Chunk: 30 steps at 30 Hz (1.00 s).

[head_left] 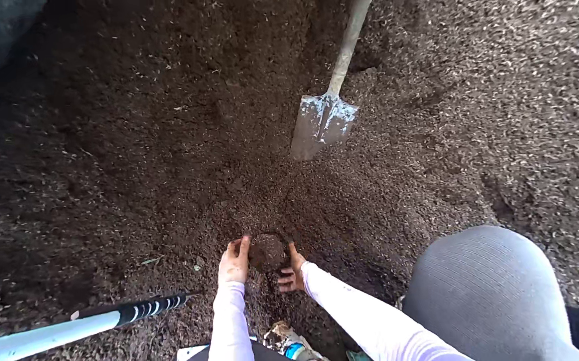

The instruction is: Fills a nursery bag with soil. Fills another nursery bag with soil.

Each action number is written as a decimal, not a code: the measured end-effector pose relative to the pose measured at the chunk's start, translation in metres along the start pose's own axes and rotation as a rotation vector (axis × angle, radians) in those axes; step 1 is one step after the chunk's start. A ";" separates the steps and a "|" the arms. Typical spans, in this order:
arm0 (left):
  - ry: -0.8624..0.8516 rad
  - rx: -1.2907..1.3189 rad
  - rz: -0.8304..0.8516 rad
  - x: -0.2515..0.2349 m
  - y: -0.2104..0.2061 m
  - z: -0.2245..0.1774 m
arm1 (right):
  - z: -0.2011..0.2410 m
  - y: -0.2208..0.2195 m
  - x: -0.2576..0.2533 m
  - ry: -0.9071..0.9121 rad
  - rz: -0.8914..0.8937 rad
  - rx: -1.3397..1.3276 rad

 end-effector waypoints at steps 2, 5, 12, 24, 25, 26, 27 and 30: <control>0.110 0.192 0.027 -0.005 -0.012 0.000 | 0.004 -0.008 0.010 0.201 -0.098 0.036; 0.365 0.569 0.094 -0.003 -0.035 -0.002 | 0.021 -0.019 0.019 0.680 -0.057 0.147; 0.401 0.700 0.088 -0.011 -0.038 -0.001 | 0.043 -0.001 0.047 0.700 -0.030 0.707; 0.405 0.801 0.109 -0.012 -0.044 0.001 | 0.089 -0.001 0.071 0.587 -0.041 1.117; 0.444 0.870 0.091 -0.011 -0.048 0.005 | 0.094 0.004 0.061 0.585 -0.032 0.987; 0.481 0.919 0.076 -0.009 -0.053 0.012 | 0.096 0.007 0.047 0.581 -0.017 0.878; 0.507 0.977 0.088 -0.007 -0.060 0.019 | 0.092 0.007 0.029 0.591 0.013 0.793; 0.409 1.141 0.155 -0.005 -0.073 0.035 | 0.068 -0.005 0.005 0.607 0.140 0.611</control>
Point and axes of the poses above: each hand's wrist, its own x-axis away from the middle knuckle, its own y-axis out of the back of the hand, z = x × y, the point moved 2 cm from there along -x, towards the middle knuckle, and after that the axes turned 5 degrees about -y, right-handed, at the moved point
